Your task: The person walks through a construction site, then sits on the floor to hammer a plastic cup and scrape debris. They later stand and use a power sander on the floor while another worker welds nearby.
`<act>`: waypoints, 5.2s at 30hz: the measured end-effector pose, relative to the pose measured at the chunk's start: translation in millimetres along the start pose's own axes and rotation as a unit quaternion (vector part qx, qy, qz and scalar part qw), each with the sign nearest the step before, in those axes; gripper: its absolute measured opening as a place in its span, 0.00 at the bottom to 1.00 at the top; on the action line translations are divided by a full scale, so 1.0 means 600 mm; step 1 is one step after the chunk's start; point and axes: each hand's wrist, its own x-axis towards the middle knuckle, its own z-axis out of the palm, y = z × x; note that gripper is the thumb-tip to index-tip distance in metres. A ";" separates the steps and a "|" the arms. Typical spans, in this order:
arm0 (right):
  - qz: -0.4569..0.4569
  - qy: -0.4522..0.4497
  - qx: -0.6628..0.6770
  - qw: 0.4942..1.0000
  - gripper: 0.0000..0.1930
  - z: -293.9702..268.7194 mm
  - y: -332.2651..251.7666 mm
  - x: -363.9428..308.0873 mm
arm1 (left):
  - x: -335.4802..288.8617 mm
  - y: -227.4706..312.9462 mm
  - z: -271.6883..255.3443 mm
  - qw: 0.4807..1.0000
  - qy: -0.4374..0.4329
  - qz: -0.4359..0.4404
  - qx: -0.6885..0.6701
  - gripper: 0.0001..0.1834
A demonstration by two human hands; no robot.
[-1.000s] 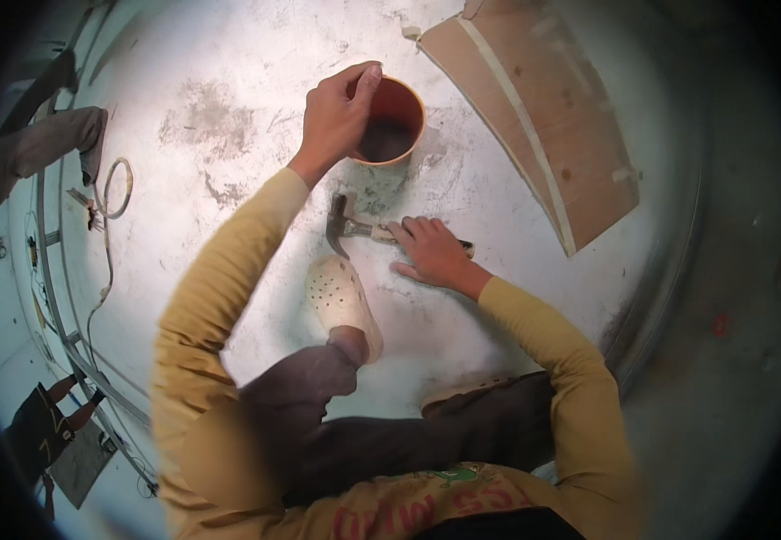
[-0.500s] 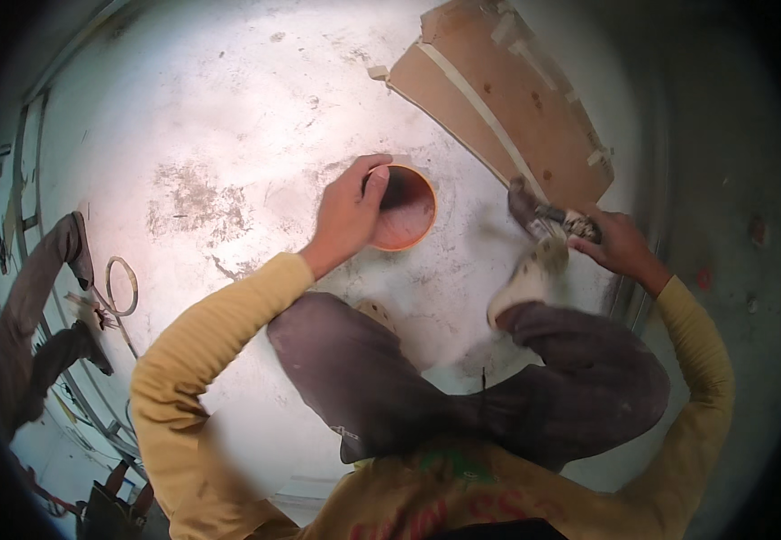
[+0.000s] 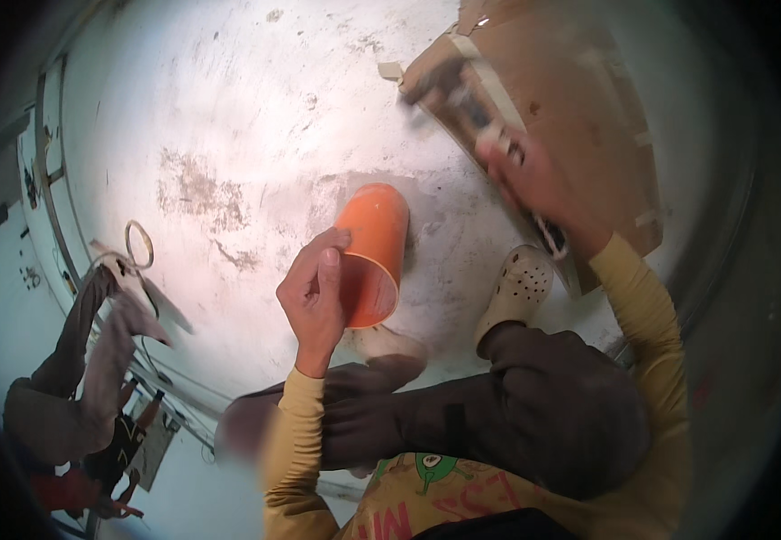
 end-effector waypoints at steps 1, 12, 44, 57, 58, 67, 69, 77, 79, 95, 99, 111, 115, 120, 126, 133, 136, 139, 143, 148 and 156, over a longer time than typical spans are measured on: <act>0.037 0.021 0.046 0.998 0.25 -0.006 -0.022 0.031 | 0.000 0.002 0.002 1.000 -0.001 -0.002 0.000 0.14; 0.015 -0.064 -0.126 0.990 0.28 0.033 -0.065 0.073 | 0.010 0.004 0.006 0.996 0.017 0.038 0.074 0.09; -0.029 -0.292 -0.301 0.907 0.18 0.124 -0.165 0.230 | 0.007 -0.007 0.015 0.987 0.098 0.101 0.084 0.06; -0.211 0.175 -0.469 0.839 0.24 -0.033 -0.014 0.144 | 0.020 -0.008 0.004 0.985 0.080 0.126 0.084 0.05; -0.175 0.173 -0.499 0.831 0.25 -0.042 0.000 0.139 | 0.019 -0.012 0.002 0.984 0.077 0.138 0.086 0.05; -0.086 0.168 -0.441 0.878 0.26 -0.041 -0.196 -0.164 | -0.002 0.000 -0.014 0.991 0.080 0.021 0.101 0.17; -0.026 0.147 -0.389 0.909 0.23 -0.058 -0.261 -0.273 | -0.012 0.027 -0.043 0.994 0.071 -0.060 0.057 0.20; 0.137 0.108 -0.346 0.922 0.22 -0.129 -0.416 -0.709 | -0.287 0.153 -0.425 0.972 0.029 -0.235 -0.013 0.24; 0.136 0.122 -0.335 0.924 0.22 -0.121 -0.453 -0.793 | -0.366 0.155 -0.509 0.970 0.027 -0.236 0.046 0.23; 0.224 0.223 -0.185 0.930 0.19 -0.166 -0.548 -0.970 | -0.699 0.303 -0.800 0.917 0.049 -0.344 0.198 0.17; 0.234 0.199 -0.174 0.936 0.19 -0.170 -0.582 -1.006 | -0.551 0.415 -0.755 0.961 0.233 -0.109 -0.101 0.16; 0.088 0.112 -0.348 0.927 0.20 -0.223 -0.666 -0.866 | -0.703 0.362 -0.471 0.942 0.011 -0.332 -0.055 0.20; 0.054 0.135 -0.238 0.960 0.16 -0.206 -0.630 -0.826 | -0.754 0.296 -0.465 0.909 0.073 -0.403 -0.081 0.18; 0.067 0.037 -0.310 0.948 0.20 -0.107 -0.572 -0.760 | -0.712 0.254 -0.483 0.941 -0.036 -0.154 0.299 0.20; -0.166 -0.048 -0.413 0.894 0.16 0.047 -0.659 -0.623 | -0.644 0.317 -0.520 0.886 0.248 -0.306 -0.246 0.19; -0.186 -0.070 -0.305 0.931 0.11 0.161 -0.816 -0.482 | -0.668 0.285 -0.596 0.865 0.302 -0.369 -0.154 0.23; -0.236 -0.164 -0.288 0.914 0.10 0.174 -0.844 -0.422 | -0.693 0.239 -0.586 0.816 0.350 -0.405 -0.218 0.20; -0.269 -0.217 -0.387 0.855 0.11 0.186 -0.874 -0.367 | -0.709 0.208 -0.573 0.802 0.378 -0.416 -0.204 0.17; -0.121 -0.243 -0.599 0.753 0.18 0.216 -0.938 -0.264 | -0.708 0.228 -0.567 0.672 0.424 -0.494 -0.353 0.18; -0.377 -0.402 -0.643 0.532 0.16 0.323 -1.057 0.006 | -0.664 0.360 -0.507 0.655 0.521 -0.473 -0.275 0.18; -0.136 -0.398 -0.504 0.755 0.12 0.861 -1.388 0.279 | -0.458 0.612 -0.303 0.307 0.649 -0.482 -0.501 0.21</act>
